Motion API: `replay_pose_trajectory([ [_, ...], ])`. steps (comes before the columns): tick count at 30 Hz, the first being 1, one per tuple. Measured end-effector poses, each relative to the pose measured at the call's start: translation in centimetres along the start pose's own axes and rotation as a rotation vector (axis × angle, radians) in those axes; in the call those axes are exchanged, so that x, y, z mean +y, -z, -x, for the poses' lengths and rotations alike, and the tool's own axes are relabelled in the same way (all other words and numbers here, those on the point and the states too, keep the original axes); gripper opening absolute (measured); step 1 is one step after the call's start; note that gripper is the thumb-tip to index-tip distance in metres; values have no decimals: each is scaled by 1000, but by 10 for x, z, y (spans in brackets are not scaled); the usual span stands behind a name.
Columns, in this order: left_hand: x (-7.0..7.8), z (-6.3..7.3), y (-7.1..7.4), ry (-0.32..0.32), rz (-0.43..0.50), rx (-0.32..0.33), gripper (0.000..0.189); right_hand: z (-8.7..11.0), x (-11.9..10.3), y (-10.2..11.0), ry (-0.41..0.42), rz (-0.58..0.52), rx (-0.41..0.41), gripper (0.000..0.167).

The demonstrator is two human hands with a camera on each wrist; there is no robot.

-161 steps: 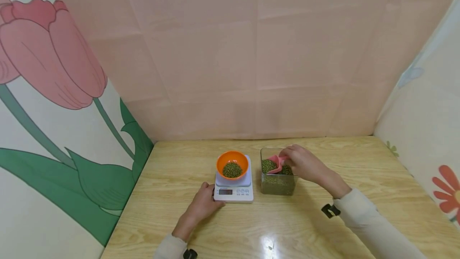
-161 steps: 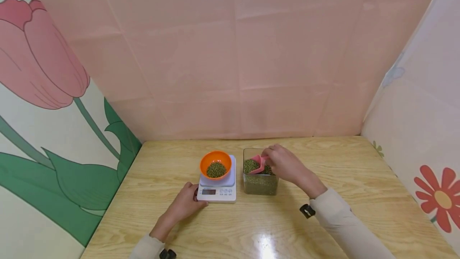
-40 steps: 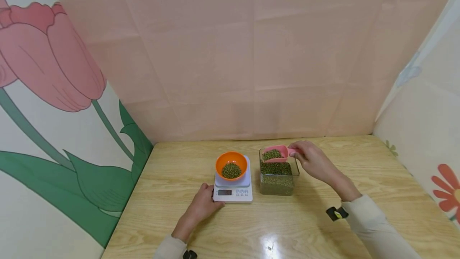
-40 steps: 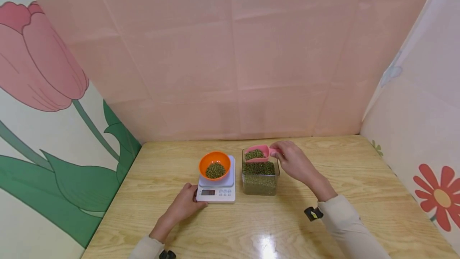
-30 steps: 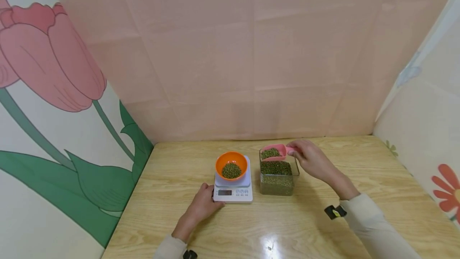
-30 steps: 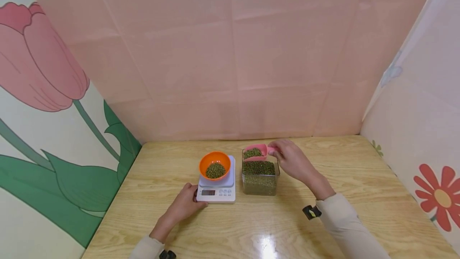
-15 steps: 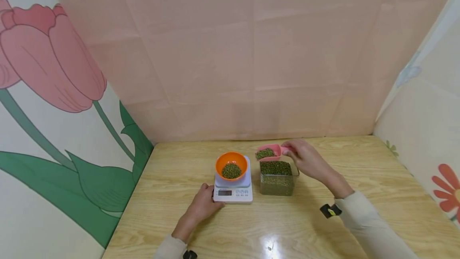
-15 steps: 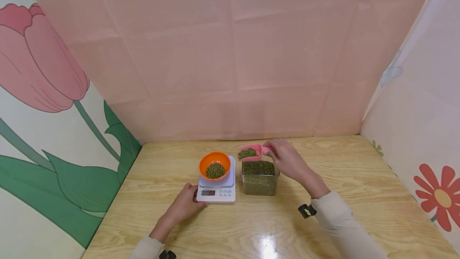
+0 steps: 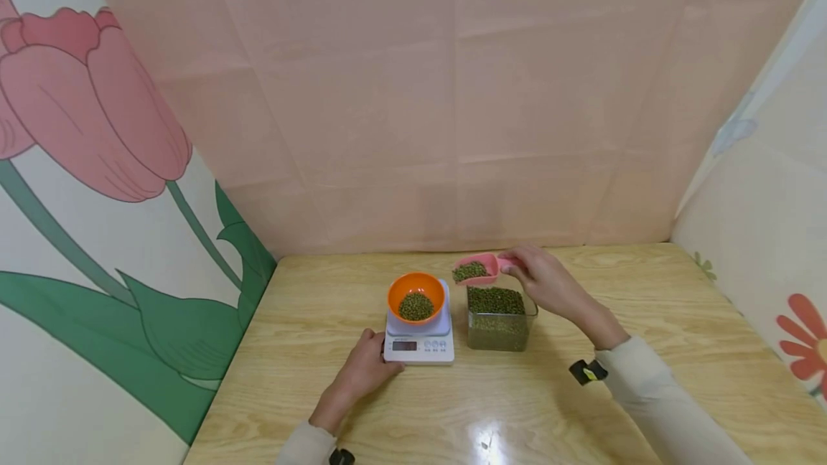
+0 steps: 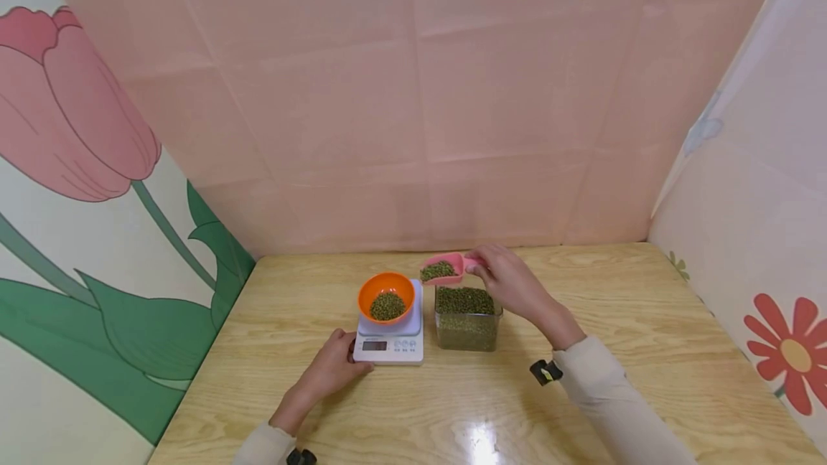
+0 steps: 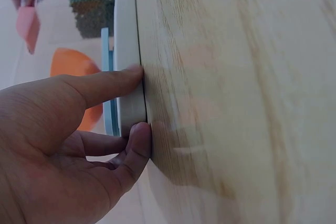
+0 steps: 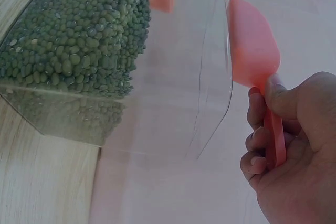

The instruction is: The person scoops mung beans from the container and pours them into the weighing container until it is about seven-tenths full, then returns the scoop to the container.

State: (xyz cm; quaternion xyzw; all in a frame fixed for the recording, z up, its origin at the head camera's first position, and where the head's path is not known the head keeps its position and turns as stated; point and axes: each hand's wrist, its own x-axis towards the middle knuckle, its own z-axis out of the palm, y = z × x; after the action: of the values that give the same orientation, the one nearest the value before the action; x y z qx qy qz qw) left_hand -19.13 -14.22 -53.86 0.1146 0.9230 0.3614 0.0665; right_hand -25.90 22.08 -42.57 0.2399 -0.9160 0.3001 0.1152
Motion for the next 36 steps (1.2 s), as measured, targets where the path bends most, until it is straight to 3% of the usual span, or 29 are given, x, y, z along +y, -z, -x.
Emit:
replay_pose_trajectory([
  [13, -1, -1, -1, -2, -4, 2, 60, -10, -4, -5, 52, -5, 6, 18],
  [36, -3, -1, -1, -6, -3, 0, 56, -24, -20, -20, 87, -3, -53, 15],
])
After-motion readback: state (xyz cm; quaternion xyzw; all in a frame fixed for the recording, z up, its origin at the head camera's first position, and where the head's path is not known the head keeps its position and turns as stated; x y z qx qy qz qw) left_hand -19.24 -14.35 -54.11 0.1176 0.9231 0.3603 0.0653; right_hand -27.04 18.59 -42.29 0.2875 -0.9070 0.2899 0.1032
